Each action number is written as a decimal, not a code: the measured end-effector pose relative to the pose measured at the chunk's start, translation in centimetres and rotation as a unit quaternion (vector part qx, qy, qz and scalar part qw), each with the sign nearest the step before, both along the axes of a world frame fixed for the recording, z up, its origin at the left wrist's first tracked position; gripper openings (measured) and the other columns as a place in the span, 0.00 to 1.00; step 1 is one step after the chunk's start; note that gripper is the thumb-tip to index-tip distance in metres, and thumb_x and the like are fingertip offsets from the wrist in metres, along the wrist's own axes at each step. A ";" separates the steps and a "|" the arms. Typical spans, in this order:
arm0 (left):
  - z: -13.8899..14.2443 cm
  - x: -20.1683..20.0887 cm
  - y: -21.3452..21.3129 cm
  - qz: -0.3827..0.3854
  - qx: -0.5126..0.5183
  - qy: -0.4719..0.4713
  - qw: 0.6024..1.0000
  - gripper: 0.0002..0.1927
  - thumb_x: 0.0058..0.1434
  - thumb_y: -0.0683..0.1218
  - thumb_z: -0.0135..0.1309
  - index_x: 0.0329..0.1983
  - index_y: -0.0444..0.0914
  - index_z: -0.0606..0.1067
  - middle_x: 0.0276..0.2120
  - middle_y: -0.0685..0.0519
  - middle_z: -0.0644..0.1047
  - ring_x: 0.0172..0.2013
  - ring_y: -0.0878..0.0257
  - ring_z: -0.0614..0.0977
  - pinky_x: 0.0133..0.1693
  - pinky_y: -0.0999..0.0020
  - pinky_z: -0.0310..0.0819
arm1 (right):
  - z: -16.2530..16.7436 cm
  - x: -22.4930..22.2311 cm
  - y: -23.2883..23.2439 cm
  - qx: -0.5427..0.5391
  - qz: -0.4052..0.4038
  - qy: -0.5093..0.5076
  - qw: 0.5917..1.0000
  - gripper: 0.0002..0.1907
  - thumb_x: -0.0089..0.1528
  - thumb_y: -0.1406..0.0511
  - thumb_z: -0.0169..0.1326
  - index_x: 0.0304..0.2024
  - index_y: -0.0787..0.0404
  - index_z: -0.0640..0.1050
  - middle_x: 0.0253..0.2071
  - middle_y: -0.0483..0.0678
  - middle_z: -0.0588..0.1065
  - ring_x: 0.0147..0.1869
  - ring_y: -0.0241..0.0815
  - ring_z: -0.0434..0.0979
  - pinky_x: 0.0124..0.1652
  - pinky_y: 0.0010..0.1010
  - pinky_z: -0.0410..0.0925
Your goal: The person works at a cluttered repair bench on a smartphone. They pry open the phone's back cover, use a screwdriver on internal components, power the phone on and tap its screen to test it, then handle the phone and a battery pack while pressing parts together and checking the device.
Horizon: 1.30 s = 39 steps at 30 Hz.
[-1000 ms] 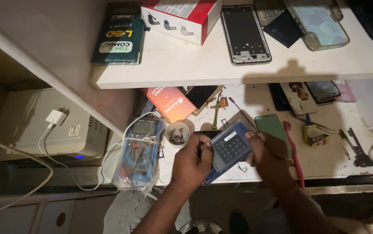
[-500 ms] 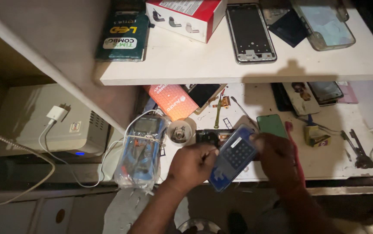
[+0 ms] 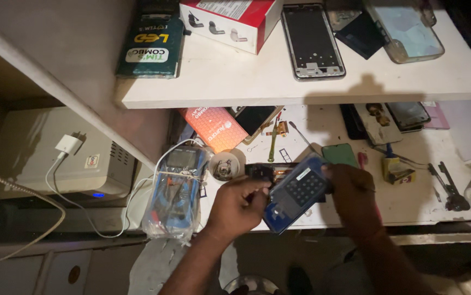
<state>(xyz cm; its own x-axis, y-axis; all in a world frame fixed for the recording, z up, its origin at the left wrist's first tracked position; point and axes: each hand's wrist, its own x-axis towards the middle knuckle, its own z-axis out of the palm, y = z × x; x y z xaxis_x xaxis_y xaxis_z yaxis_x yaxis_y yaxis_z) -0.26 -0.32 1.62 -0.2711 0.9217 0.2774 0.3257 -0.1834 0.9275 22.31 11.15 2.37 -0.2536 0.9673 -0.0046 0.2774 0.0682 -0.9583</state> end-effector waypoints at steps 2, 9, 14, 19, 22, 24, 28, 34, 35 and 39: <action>0.3 0.1 -0.1 -0.006 -0.024 0.011 1.000 0.11 0.58 0.39 0.57 0.43 0.38 0.83 0.33 0.47 0.82 0.31 0.60 0.85 0.31 0.69 0.80 | 0.1 -0.1 -0.3 -0.016 0.003 0.024 1.000 0.15 0.69 0.62 0.50 0.28 0.62 0.77 0.25 0.49 0.76 0.30 0.35 0.76 0.35 0.31 0.72; 0.6 0.4 0.0 -0.020 -0.026 0.076 0.997 0.12 0.57 0.40 0.58 0.45 0.38 0.82 0.37 0.46 0.82 0.33 0.55 0.86 0.35 0.65 0.82 | 0.6 -0.8 -1.2 -0.040 -0.023 -0.083 0.995 0.14 0.67 0.63 0.46 0.33 0.60 0.80 0.26 0.47 0.79 0.28 0.35 0.78 0.31 0.30 0.73; 0.3 0.4 0.1 -0.008 0.005 0.153 0.988 0.12 0.55 0.41 0.58 0.43 0.40 0.82 0.36 0.45 0.81 0.36 0.48 0.84 0.39 0.59 0.80 | 0.0 -1.0 -1.1 -0.002 0.007 -0.013 1.000 0.13 0.66 0.64 0.50 0.29 0.62 0.80 0.25 0.48 0.79 0.29 0.33 0.80 0.31 0.29 0.75; 0.2 0.4 0.1 -0.016 -0.011 0.209 0.978 0.08 0.53 0.44 0.57 0.36 0.38 0.80 0.33 0.44 0.79 0.34 0.45 0.82 0.36 0.52 0.77 | -1.1 -0.8 -1.1 0.034 0.012 -0.091 0.995 0.16 0.67 0.64 0.52 0.26 0.63 0.78 0.22 0.49 0.77 0.24 0.37 0.76 0.26 0.29 0.70; 0.2 0.7 0.3 -0.005 -0.023 0.244 0.970 0.06 0.53 0.45 0.58 0.32 0.37 0.78 0.32 0.43 0.79 0.34 0.44 0.81 0.36 0.51 0.77 | -1.4 -0.8 -0.6 0.328 0.106 -0.308 0.887 0.11 0.67 0.65 0.51 0.30 0.59 0.79 0.27 0.46 0.78 0.27 0.33 0.77 0.26 0.25 0.69; 0.1 0.8 0.4 0.001 -0.045 0.251 0.967 0.06 0.54 0.45 0.58 0.32 0.37 0.78 0.32 0.42 0.79 0.33 0.44 0.81 0.36 0.51 0.77 | -1.5 -0.9 -0.6 0.364 0.121 -0.282 0.879 0.11 0.67 0.65 0.51 0.31 0.60 0.78 0.28 0.47 0.77 0.28 0.33 0.77 0.26 0.24 0.69; 0.1 0.7 0.5 0.006 -0.048 0.265 0.963 0.07 0.52 0.45 0.59 0.30 0.36 0.77 0.31 0.41 0.78 0.33 0.43 0.81 0.37 0.50 0.76 | -1.9 -0.9 -1.3 0.265 0.087 -0.124 0.952 0.12 0.67 0.64 0.53 0.29 0.59 0.79 0.25 0.47 0.77 0.26 0.34 0.77 0.28 0.27 0.68; 0.2 0.4 0.5 -0.027 -0.097 0.180 0.979 0.07 0.52 0.46 0.61 0.27 0.38 0.79 0.28 0.45 0.80 0.30 0.47 0.83 0.34 0.55 0.77 | -2.7 -0.7 -0.8 0.145 0.079 -0.161 0.973 0.10 0.68 0.64 0.48 0.36 0.58 0.80 0.26 0.46 0.79 0.26 0.34 0.79 0.26 0.26 0.73; 0.1 0.4 0.5 -0.032 -0.106 0.165 0.980 0.07 0.52 0.46 0.62 0.28 0.38 0.79 0.28 0.46 0.81 0.30 0.49 0.84 0.34 0.57 0.78 | -2.6 -0.7 -0.6 0.197 0.089 -0.203 0.955 0.10 0.68 0.64 0.47 0.37 0.59 0.79 0.28 0.47 0.79 0.27 0.34 0.79 0.27 0.26 0.73; -0.2 0.5 0.4 -0.012 -0.105 0.042 0.994 0.10 0.51 0.45 0.62 0.38 0.41 0.83 0.30 0.48 0.83 0.28 0.56 0.86 0.33 0.64 0.80 | -1.9 -0.6 -0.3 0.000 -0.007 -0.100 0.995 0.10 0.67 0.65 0.49 0.37 0.62 0.79 0.31 0.49 0.78 0.33 0.37 0.80 0.33 0.30 0.75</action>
